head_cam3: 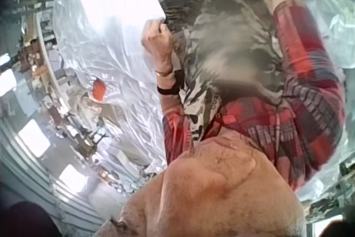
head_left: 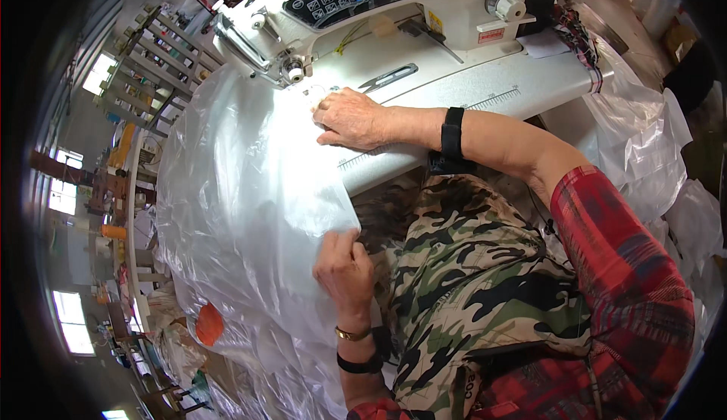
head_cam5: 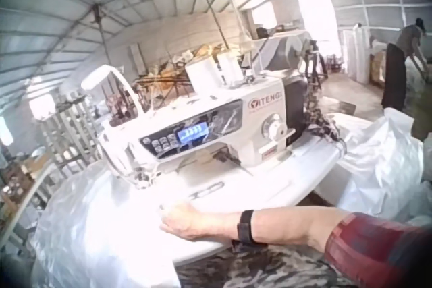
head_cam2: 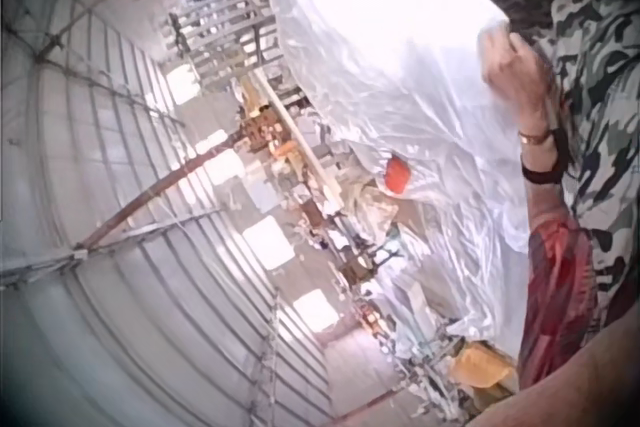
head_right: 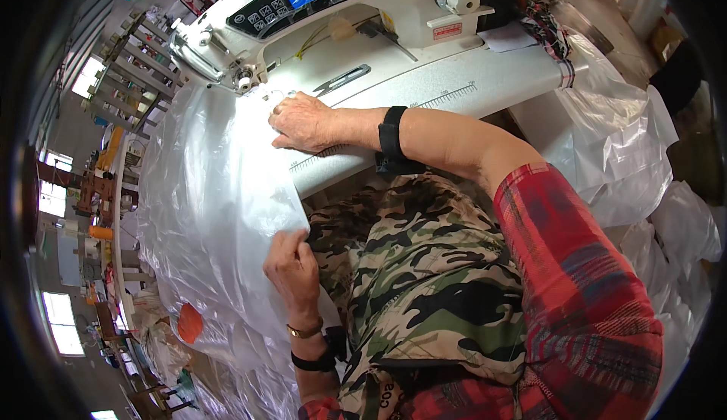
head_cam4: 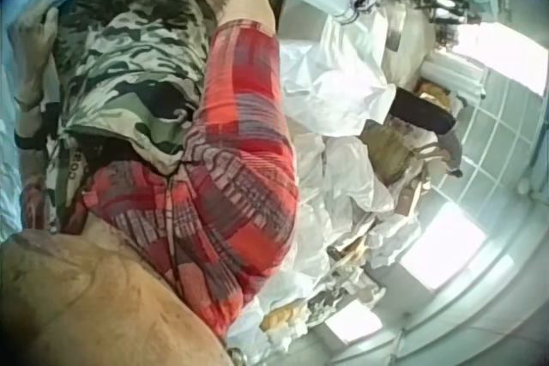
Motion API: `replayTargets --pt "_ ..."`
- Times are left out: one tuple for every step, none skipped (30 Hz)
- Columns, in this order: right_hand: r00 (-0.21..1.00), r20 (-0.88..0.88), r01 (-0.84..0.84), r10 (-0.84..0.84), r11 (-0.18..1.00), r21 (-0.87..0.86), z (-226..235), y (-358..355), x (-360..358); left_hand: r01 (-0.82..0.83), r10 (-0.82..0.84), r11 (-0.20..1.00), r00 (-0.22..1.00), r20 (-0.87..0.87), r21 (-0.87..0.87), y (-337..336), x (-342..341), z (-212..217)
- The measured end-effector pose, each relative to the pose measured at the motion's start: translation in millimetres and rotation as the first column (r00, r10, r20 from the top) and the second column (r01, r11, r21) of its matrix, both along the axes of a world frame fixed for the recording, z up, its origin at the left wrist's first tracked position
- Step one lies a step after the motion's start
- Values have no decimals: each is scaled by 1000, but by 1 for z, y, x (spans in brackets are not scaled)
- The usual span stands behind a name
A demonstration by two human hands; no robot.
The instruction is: Sewing together large pieces of white plastic or woven material using an industrial sewing machine.
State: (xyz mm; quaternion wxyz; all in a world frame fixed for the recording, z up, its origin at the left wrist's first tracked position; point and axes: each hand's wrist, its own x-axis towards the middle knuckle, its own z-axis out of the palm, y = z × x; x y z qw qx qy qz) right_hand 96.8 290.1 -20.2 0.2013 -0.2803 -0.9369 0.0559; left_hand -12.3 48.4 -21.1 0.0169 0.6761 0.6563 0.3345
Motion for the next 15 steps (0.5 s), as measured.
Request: replayTargets --pt "1000 -15 -2 2 1000 6 0 0 0 -10 10 1000 999 -37 17 10 -1 3" --pt "1000 -19 -6 6 1000 5 0 -1 0 -6 7 1000 999 -31 19 20 -3 7" --pt "1000 -14 -5 5 1000 -19 0 -1 1 8 -6 1000 998 -56 22 30 -5 10" --pt "1000 -16 -6 6 1000 -21 0 -1 1 22 -20 999 996 -82 24 40 -6 13" --pt "999 -37 -16 16 1000 -24 1 -2 2 32 -25 997 994 -105 69 51 -7 14" --pt "998 -53 -24 22 999 -31 0 -2 2 32 -24 997 994 -104 74 60 -9 16" --pt "998 -58 -30 28 999 -27 0 -2 3 15 -7 997 992 -124 71 68 -11 17" --pt "998 -60 -28 27 999 -18 -1 -2 3 -1 10 998 990 -143 68 77 -14 18" --pt "997 -72 -27 26 1000 -6 -3 -2 2 -10 22 998 982 -187 68 85 -17 19" --pt "998 -64 -24 23 1000 -12 -4 -1 1 -6 18 998 981 -191 63 94 -19 18" --pt "996 -84 -24 24 1000 -4 -6 0 -1 -3 21 996 979 -201 93 103 -21 16" --pt "994 -111 -12 13 1000 10 -9 1 -2 22 8 990 978 -208 139 112 -23 14" --pt "996 -93 12 -12 1000 1 -11 2 -6 28 13 988 966 -258 152 121 -26 13" --pt "986 -169 23 -14 998 51 -14 3 -8 10 32 989 959 -282 146 129 -28 12" --pt "986 -166 34 -24 998 56 -16 5 -12 29 26 984 953 -302 178 138 -30 11"
